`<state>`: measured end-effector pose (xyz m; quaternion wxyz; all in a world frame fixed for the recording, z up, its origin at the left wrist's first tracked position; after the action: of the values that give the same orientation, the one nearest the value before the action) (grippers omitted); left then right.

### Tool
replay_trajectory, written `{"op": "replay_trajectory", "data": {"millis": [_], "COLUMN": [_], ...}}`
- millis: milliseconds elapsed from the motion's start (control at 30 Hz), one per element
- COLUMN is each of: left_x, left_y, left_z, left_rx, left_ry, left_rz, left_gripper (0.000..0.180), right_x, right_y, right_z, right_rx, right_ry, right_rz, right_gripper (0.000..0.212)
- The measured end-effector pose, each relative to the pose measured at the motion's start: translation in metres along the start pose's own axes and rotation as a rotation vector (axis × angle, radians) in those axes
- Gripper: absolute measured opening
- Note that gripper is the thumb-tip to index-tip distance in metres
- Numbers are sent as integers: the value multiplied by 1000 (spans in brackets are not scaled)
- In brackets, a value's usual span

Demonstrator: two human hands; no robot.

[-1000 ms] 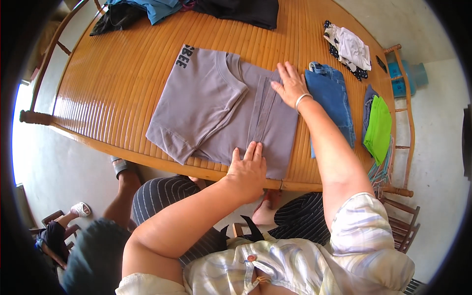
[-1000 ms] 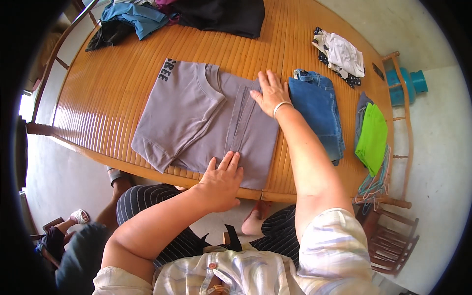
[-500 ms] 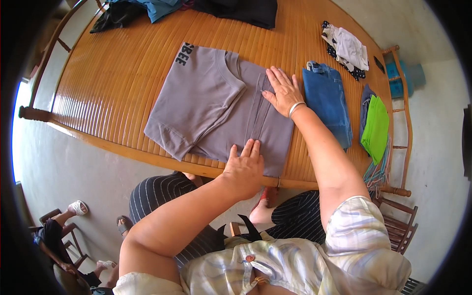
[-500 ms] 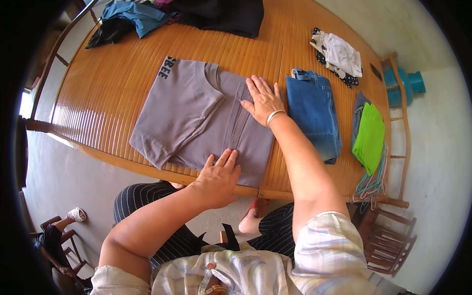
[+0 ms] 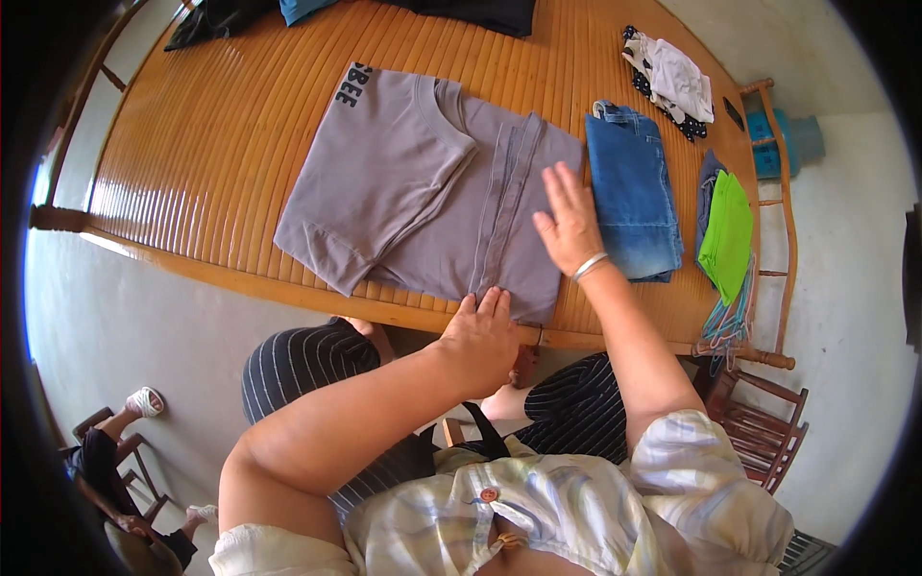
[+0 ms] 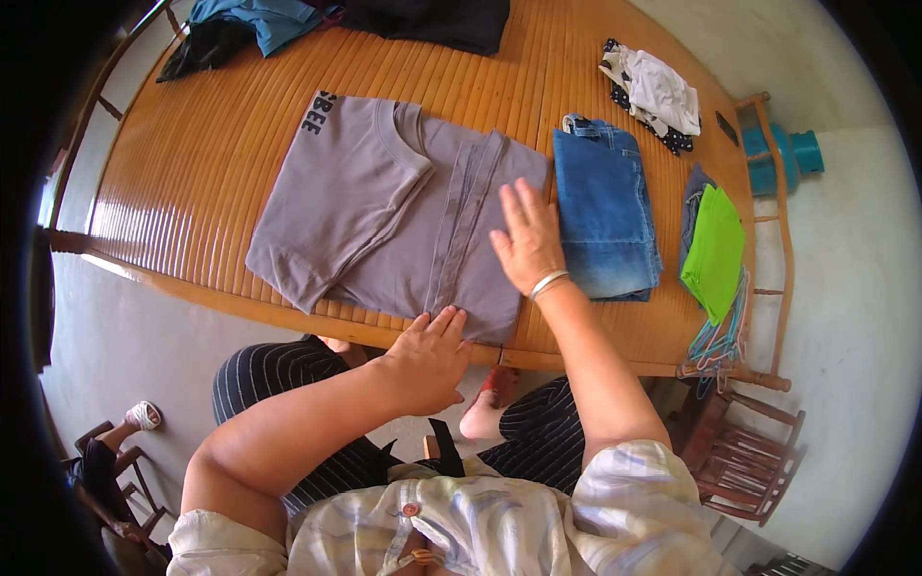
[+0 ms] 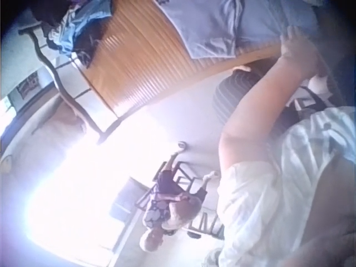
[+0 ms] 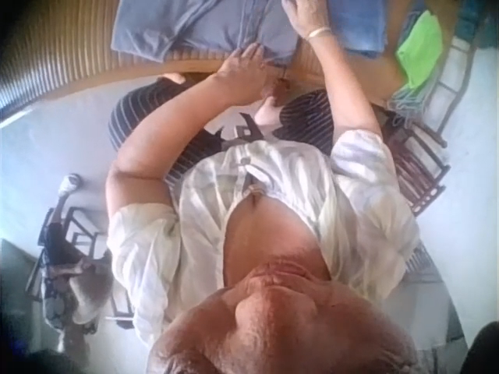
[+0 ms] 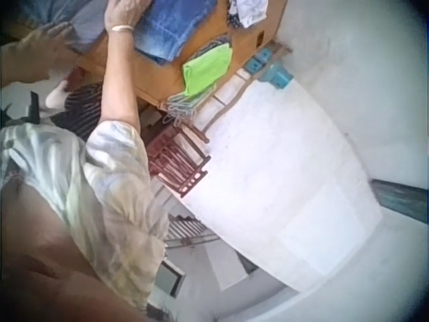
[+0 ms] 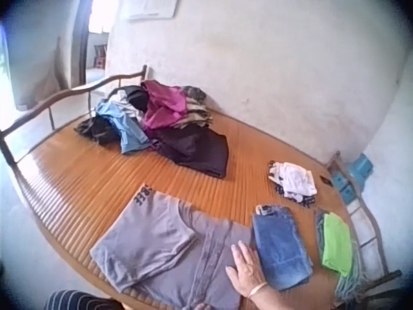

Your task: The person folds a pair of denim jeans, a grey t-shirt, and a pair of black trousers by hand on a bamboo mat.

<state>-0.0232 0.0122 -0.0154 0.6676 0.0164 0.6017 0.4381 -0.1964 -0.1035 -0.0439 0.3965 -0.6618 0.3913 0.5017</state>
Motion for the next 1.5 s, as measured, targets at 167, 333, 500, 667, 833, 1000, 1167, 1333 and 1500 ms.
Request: {"op": "replay_trajectory", "data": {"millis": [167, 333, 500, 667, 833, 1000, 1167, 1333, 1500], "left_x": [-26, -31, -42, -51, -41, -47, -44, -38, -33], "left_y": [-19, -63, -82, -77, -74, -76, -75, -76, -76], "left_z": [-7, -6, -10, -11, -13, -11, -11, -14, -19], "left_rx": [-24, -169, -299, -351, -301, -349, -371, -384, -379], "left_ry": [-10, 103, 211, 217, 305, 241, 186, 233, 272], "left_rz": [167, 154, 233, 483, 572, 590, 631, 645, 649], "left_gripper": [45, 33, 29, 36, 46, 43, 46, 51, 52], "right_x": [-25, -15, -37, -34, -2, -11, -2, -15, -6], "right_y": [-23, -64, -64, -109, -100, -92, -86, -77, -93], "right_z": [37, 87, 91, 71, 62, 61, 73, 82, 79], "right_rx": [-88, -171, -79, -69, -27, 205, 419, 374, -9], "right_ry": [50, -288, -103, -15, -60, -15, -198, -91, -174], "right_rz": [-108, 66, -143, -180, -216, -571, -960, -903, 19], "right_gripper": [59, 62, 62, 59, 27, 12, 18, 24, 59]}}
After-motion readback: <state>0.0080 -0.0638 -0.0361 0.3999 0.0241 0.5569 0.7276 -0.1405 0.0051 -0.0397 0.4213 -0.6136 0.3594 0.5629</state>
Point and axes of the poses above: each hand's wrist, its own z-axis away from the middle knuckle, its own x-axis out of the palm, y = z × x, the point moved 3 cm from there along -z, towards the middle knuckle, and after that the axes turned 6 degrees about z, right-handed, at the moved point
